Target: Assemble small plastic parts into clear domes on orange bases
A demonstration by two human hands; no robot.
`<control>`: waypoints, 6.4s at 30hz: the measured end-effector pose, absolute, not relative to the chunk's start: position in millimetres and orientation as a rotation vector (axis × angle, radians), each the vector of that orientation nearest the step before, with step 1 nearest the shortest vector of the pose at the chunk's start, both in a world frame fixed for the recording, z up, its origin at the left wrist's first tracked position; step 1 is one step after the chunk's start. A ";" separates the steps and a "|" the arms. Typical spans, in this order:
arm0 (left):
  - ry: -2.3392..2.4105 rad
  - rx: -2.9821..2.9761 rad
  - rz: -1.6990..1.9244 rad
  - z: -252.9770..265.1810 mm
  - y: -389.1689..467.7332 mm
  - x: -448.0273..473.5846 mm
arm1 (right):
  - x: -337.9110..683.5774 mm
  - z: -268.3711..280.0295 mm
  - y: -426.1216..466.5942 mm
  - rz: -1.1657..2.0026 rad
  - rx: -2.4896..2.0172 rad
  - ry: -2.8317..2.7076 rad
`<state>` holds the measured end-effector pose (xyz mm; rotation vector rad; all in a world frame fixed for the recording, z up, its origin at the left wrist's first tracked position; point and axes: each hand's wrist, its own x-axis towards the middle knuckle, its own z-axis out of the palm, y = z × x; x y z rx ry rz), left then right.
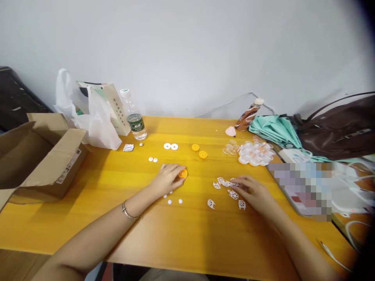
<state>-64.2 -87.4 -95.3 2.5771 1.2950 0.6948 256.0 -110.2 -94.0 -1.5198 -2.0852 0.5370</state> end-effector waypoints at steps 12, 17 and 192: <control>1.296 2.582 0.706 -96.5 -87.1 -65.2 | 251.3 -87.0 -87.8 0.661 -1.726 -1.847; 1.294 2.572 0.713 -99.0 -86.3 -63.6 | 234.6 -81.1 -72.1 0.616 -1.693 -2.030; 1.101 2.206 1.372 -97.7 -104.6 -51.4 | 95.5 -85.6 -111.6 1.726 -0.959 -0.461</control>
